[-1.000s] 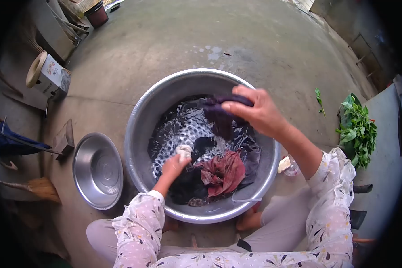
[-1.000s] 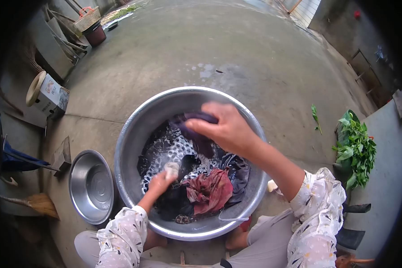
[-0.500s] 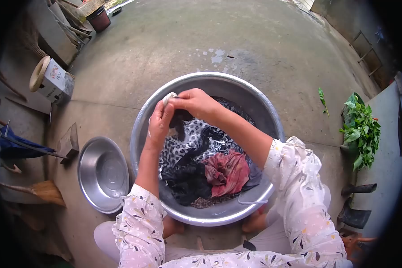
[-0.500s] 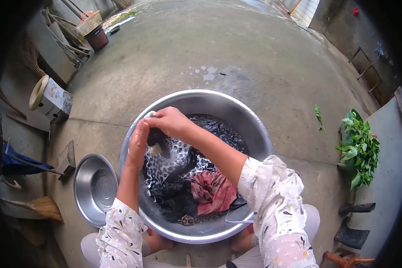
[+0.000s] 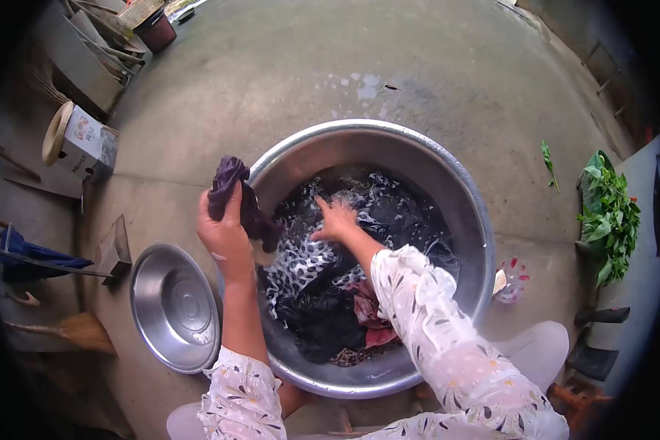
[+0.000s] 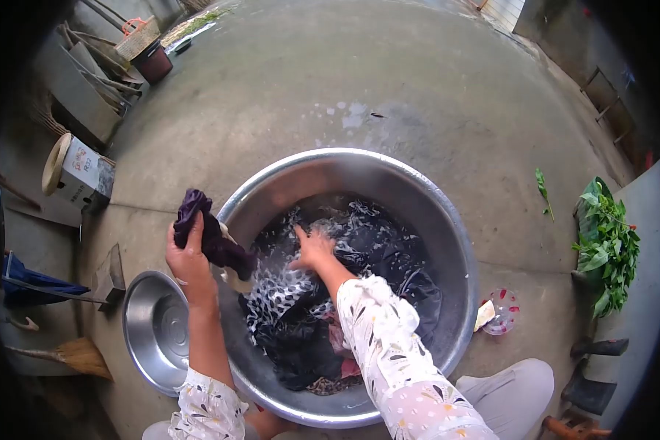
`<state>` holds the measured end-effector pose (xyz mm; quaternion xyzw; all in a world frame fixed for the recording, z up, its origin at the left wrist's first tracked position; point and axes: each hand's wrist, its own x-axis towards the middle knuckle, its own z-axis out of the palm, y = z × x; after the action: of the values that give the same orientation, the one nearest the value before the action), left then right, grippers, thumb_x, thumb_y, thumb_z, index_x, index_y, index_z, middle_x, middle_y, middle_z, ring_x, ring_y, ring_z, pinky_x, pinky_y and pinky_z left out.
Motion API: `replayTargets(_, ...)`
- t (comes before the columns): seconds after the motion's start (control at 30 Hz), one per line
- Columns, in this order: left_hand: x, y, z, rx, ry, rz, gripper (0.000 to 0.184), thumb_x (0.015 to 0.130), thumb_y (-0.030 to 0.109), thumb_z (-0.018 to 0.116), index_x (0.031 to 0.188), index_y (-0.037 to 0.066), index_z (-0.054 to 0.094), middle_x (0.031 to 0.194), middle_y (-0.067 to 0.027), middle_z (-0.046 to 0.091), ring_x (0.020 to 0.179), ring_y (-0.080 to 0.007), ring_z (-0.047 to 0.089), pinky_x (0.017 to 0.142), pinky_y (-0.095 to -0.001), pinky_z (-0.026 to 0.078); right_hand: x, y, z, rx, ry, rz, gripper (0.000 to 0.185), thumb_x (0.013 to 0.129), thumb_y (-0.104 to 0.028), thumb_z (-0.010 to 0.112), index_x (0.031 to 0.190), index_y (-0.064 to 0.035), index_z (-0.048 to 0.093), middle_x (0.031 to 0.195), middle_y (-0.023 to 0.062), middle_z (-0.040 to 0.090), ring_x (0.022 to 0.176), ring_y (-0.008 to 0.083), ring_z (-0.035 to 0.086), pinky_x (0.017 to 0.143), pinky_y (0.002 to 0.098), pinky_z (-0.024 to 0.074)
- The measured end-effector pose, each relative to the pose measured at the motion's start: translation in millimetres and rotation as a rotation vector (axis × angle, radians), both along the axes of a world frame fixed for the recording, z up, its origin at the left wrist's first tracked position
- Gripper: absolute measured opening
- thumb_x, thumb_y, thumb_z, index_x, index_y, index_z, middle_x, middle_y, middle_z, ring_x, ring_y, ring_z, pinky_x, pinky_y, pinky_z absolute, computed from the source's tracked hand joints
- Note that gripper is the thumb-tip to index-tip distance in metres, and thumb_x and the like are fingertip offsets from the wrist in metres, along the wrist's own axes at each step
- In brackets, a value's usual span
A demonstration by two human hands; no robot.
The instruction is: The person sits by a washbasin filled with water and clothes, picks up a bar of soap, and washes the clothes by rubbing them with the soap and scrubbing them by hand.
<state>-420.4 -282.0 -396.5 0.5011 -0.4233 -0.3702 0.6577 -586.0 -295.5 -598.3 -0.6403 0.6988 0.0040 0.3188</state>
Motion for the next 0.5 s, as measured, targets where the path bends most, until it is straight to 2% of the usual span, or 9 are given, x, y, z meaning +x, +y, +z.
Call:
replayTargets(0.03,0,-1,0,-0.035,-0.015,0.005,0.014,0.084,0.01,0.069,0.09,0.001,0.061,0.081,0.001,0.06,0.073,-0.0056,0.054,0.065,-0.0212,0.045,4,13,-8,-0.108,0.046,-0.042,0.094,0.059,-0.047,0.079,0.139,-0.0261,0.035,0.135,0.0201,0.044,0.126,0.0401,0.04,0.096,0.0537,0.0379)
replayTargets(0.13,-1,-3,-4,-0.018,-0.068,0.05,0.013,0.084,0.011,0.067,0.092,0.002,0.062,0.083,0.0006,0.062,0.075,-0.0074,0.057,0.07,-0.022,0.046,-2,30,-46,-0.032,-0.159,-0.128,0.066,0.06,-0.033,0.078,0.121,-0.019,0.055,0.108,0.0172,0.063,0.103,0.0338,0.059,0.084,0.0443,0.0472)
replayTargets(0.2,4,-8,-17,-0.005,-0.078,0.079,0.013,0.085,0.012,0.068,0.091,0.002,0.062,0.083,0.0009,0.062,0.074,-0.0064,0.056,0.069,-0.0218,0.046,-10,64,-27,-0.125,-0.368,-0.133,0.042,0.061,-0.023,0.07,0.102,-0.0156,0.064,0.085,0.0183,0.066,0.087,0.0344,0.064,0.076,0.0425,0.0489)
replayTargets(0.23,4,-7,-20,-0.003,-0.079,0.1,0.013,0.085,0.012,0.068,0.091,0.002,0.062,0.083,0.0009,0.062,0.074,-0.0063,0.056,0.068,-0.0218,0.046,-15,80,0,0.008,-0.436,-0.141,0.04,0.059,-0.023,0.071,0.097,-0.0131,0.065,0.081,0.0184,0.066,0.083,0.0348,0.064,0.072,0.0422,0.0484)
replayTargets(0.27,4,-5,-24,0.001,-0.081,0.12,0.014,0.084,0.012,0.068,0.091,0.002,0.062,0.083,0.0009,0.062,0.073,-0.0062,0.055,0.068,-0.0217,0.046,-17,100,2,-0.067,-0.541,-0.107,0.04,0.059,-0.024,0.074,0.096,-0.011,0.064,0.08,0.0179,0.066,0.079,0.0348,0.064,0.07,0.0413,0.0484)
replayTargets(0.33,5,-3,-31,0.003,-0.103,0.129,0.017,0.083,0.012,0.069,0.088,-0.001,0.06,0.081,-0.0003,0.061,0.072,-0.0064,0.053,0.067,-0.0227,0.044,-22,133,43,0.038,-0.611,-0.068,0.034,0.064,-0.01,0.076,0.095,-0.007,0.064,0.076,0.006,0.068,0.069,0.0134,0.061,0.066,0.0294,0.0476)
replayTargets(0.4,3,2,-33,0.008,-0.104,0.105,0.017,0.083,0.012,0.069,0.087,-0.001,0.06,0.08,-0.0005,0.061,0.071,-0.0065,0.052,0.066,-0.0228,0.044,-29,163,75,-0.058,-0.677,0.032,0.036,0.064,-0.026,0.076,0.092,-0.0082,0.064,0.079,0.0179,0.066,0.08,0.0353,0.064,0.069,0.0398,0.0476)
replayTargets(0.5,-2,9,-29,0.009,-0.104,0.087,0.017,0.082,0.013,0.069,0.084,-0.001,0.06,0.075,0.0003,0.059,0.069,-0.0068,0.051,0.065,-0.0227,0.043,-34,199,132,0.001,-0.657,0.108,0.033,0.065,-0.027,0.076,0.087,-0.0063,0.061,0.076,0.0176,0.065,0.076,0.0355,0.064,0.066,0.0393,0.0472)
